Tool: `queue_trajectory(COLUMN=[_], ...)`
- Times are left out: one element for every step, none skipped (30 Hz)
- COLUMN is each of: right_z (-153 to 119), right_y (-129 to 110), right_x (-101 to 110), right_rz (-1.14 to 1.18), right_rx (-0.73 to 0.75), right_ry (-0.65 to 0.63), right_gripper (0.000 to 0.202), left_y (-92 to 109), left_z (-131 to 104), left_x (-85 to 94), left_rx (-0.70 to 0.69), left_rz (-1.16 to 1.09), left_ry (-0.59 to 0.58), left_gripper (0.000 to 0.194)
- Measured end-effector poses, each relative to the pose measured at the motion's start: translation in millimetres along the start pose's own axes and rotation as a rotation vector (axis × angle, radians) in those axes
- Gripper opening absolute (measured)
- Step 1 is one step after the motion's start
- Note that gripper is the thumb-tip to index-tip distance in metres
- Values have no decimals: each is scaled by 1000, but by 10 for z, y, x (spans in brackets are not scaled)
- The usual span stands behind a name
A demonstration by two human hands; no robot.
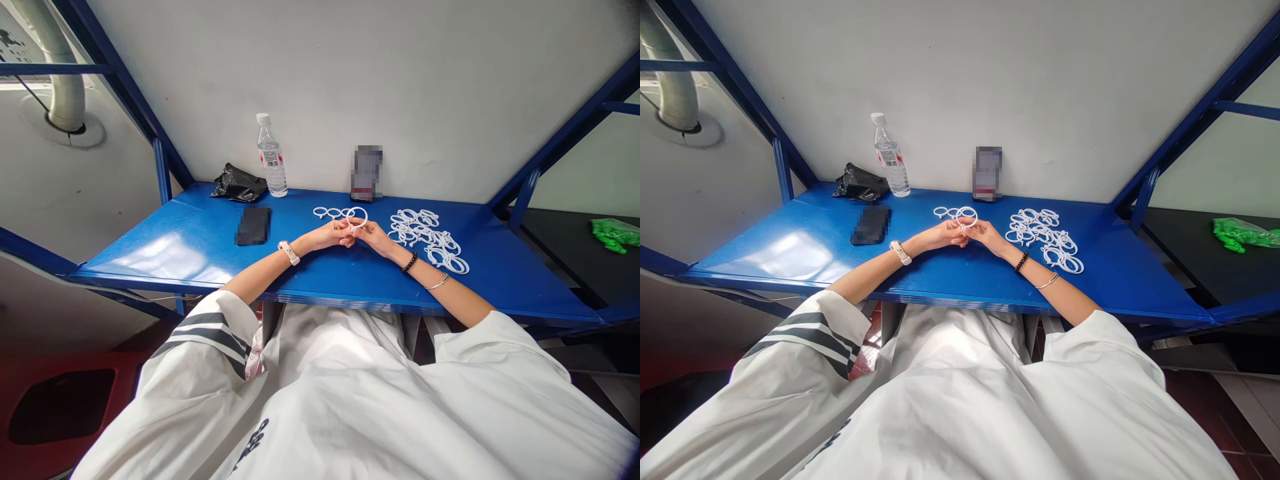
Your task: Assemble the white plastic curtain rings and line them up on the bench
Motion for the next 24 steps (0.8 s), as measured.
queue_trajectory(right_z=[-1,-3,-4,-5,-5,-4,-2,-1,1,2,2,1,0,-2,-4,-6,-7,-7,-7,-6,-5,-5,-4,-5], right_y=[-12,-30,-49,-68,-83,-92,-94,-91,-86,-83,-81,-82,-83,-83,-83,-81,-79,-79,-78,-78,-80,-83,-89,-95], right_x=[4,8,10,9,6,-1,-7,-12,-14,-15,-16,-17,-18,-22,-25,-30,-34,-36,-37,-39,-41,-43,-46,-52], right_rz=[-16,-34,-49,-58,-60,-56,-49,-40,-31,-23,-16,-9,-4,1,5,8,7,5,0,-6,-12,-18,-25,-34], right_rx=[5,14,24,34,42,44,42,37,33,31,31,32,33,32,29,25,22,22,24,27,34,43,53,63], right_ry=[7,16,23,27,28,23,17,11,7,4,2,0,-2,-5,-9,-15,-21,-27,-35,-45,-57,-70,-83,-97], right_gripper=[62,59,55,53,51,50,50,49,48,47,46,45,44,44,44,45,45,46,46,46,46,46,45,45], left_y=[-9,-19,-28,-34,-35,-33,-33,-35,-41,-48,-54,-59,-62,-65,-69,-73,-77,-80,-82,-84,-86,-90,-94,-101], left_z=[0,-1,-1,-2,-3,-3,-4,-4,-5,-5,-5,-4,-4,-3,-2,-1,1,2,2,2,1,0,-3,-6], left_x=[0,-3,-9,-17,-24,-29,-32,-32,-30,-24,-16,-6,3,8,10,6,0,-7,-13,-16,-17,-18,-18,-19], left_rx=[3,8,13,15,13,9,7,9,14,20,26,30,32,33,35,39,42,45,48,52,56,62,68,76], left_rz=[0,4,11,19,24,25,22,18,14,12,11,12,13,12,10,6,0,-7,-13,-19,-22,-24,-23,-20], left_ry=[-5,-12,-22,-33,-42,-49,-54,-57,-57,-53,-48,-41,-35,-31,-32,-36,-43,-51,-57,-61,-63,-65,-69,-74], left_gripper=[52,52,53,54,55,56,57,57,57,57,57,56,55,55,54,54,54,55,55,56,56,56,56,55])
Point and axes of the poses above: each hand's wrist, its own z-axis towards the middle knuckle, its own x-axis out of the back of the hand, y = z × x, the point moved 9 cm from there along z, towards the middle knuckle, and after that the axes turned 3 degrees about x, right-handed, at the moved point
